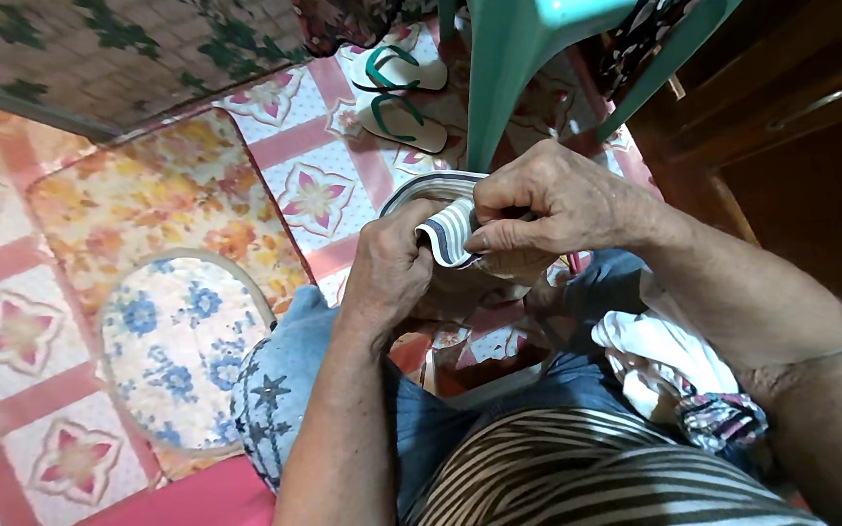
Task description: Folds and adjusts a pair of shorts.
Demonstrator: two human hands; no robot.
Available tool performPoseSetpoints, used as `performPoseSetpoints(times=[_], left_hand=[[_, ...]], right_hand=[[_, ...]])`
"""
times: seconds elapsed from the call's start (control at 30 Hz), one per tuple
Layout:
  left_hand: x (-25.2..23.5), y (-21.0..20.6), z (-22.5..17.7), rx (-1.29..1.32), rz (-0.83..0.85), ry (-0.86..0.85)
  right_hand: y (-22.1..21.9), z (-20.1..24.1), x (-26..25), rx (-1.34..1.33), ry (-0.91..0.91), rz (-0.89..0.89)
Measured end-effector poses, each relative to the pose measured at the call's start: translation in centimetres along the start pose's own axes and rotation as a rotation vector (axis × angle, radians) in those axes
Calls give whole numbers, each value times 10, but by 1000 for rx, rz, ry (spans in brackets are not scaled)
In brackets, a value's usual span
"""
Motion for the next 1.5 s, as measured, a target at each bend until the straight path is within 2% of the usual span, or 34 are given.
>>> performPoseSetpoints(times=[1.5], left_hand=[[-1, -3, -3, -60, 73, -43]], right_hand=[[-4, -2, 0, 101, -42, 112]])
Point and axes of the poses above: each hand's wrist, its own x-axis away from the middle knuckle, its own y-axis out of the back of the hand, z = x × y, the point moved 1 cm from there along -x, towards the middle knuckle, and after that the axes turned 11 degrees about -z, right-handed, at the moved point
